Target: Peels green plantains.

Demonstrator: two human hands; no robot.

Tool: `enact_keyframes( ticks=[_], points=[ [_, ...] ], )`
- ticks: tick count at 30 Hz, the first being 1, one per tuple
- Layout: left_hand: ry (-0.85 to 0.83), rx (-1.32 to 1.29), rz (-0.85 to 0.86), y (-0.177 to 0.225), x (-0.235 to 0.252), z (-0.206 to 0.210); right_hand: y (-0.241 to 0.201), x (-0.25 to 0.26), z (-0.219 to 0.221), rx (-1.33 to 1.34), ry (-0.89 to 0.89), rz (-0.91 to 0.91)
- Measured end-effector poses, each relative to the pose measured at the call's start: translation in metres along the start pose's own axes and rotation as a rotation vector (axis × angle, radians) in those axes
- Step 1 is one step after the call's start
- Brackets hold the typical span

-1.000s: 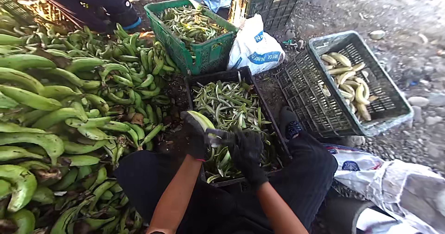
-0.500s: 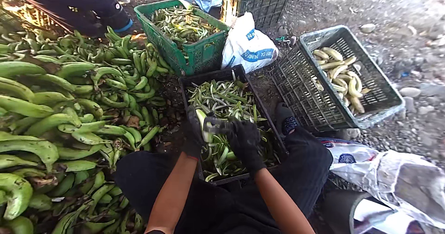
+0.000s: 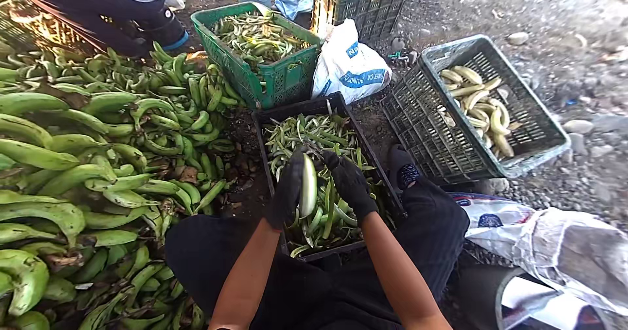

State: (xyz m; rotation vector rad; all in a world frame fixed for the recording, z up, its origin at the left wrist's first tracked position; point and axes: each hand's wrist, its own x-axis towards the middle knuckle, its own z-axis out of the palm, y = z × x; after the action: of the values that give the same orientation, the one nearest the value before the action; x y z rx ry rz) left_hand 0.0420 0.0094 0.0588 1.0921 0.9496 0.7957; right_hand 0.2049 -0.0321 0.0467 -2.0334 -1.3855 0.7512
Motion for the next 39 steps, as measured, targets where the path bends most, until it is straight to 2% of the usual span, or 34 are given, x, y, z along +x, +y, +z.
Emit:
enact_keyframes(
  ticks=[2, 4, 6, 8, 9, 11, 14, 17, 20, 25, 27, 30, 32, 34, 36, 38, 39],
  points=[
    [0.051, -0.362, -0.028, -0.005, 0.009, -0.012, -0.001, -0.015, 0.006, -0.066, 0.077, -0.076],
    [0.056, -0.543, -0.049, -0.012, 0.011, -0.026, 0.008, -0.038, 0.021, -0.161, 0.203, -0.243],
    [0.071, -0.569, -0.074, -0.017, 0.01, -0.034, 0.021, -0.054, 0.034, -0.21, 0.388, -0.43],
    [0.136, -0.528, -0.095, -0.018, 0.007, -0.033, 0.026, -0.06, 0.04, -0.244, 0.493, -0.47],
    [0.174, -0.472, -0.104, -0.015, 0.005, -0.029, 0.023, -0.062, 0.039, -0.247, 0.492, -0.434],
    [0.225, -0.29, -0.102, -0.009, 0.002, -0.019, 0.01, -0.06, 0.03, -0.231, 0.376, -0.292],
    [0.182, -0.003, 0.078, -0.009, 0.009, -0.016, -0.011, -0.04, 0.016, -0.157, 0.1, -0.029],
    [0.12, 0.359, 0.188, 0.004, -0.001, -0.008, -0.02, -0.016, 0.008, -0.076, -0.037, 0.052],
    [0.061, 0.412, 0.169, 0.013, -0.013, -0.001, -0.018, -0.01, 0.005, -0.034, -0.042, 0.02],
    [-0.102, 0.376, 0.339, -0.003, -0.013, -0.011, -0.009, -0.016, 0.011, 0.031, 0.072, 0.052],
    [-0.119, 0.298, 0.273, -0.003, -0.015, -0.007, -0.004, -0.014, 0.008, 0.055, 0.045, 0.084],
    [0.042, -0.069, 0.079, 0.001, -0.003, -0.005, -0.003, -0.017, 0.008, -0.018, 0.039, 0.074],
    [0.09, -0.319, 0.019, -0.003, 0.005, -0.018, 0.002, -0.035, 0.017, -0.095, 0.073, -0.066],
    [0.118, -0.506, -0.049, -0.001, 0.009, -0.026, 0.014, -0.052, 0.032, -0.136, 0.245, -0.317],
    [0.132, -0.58, -0.09, 0.003, 0.011, -0.03, 0.022, -0.058, 0.04, -0.147, 0.393, -0.458],
    [0.163, -0.531, -0.123, 0.006, 0.012, -0.026, 0.021, -0.06, 0.038, -0.156, 0.409, -0.443],
    [0.185, -0.444, -0.112, 0.004, 0.012, -0.023, 0.017, -0.06, 0.033, -0.164, 0.354, -0.378]
  ],
)
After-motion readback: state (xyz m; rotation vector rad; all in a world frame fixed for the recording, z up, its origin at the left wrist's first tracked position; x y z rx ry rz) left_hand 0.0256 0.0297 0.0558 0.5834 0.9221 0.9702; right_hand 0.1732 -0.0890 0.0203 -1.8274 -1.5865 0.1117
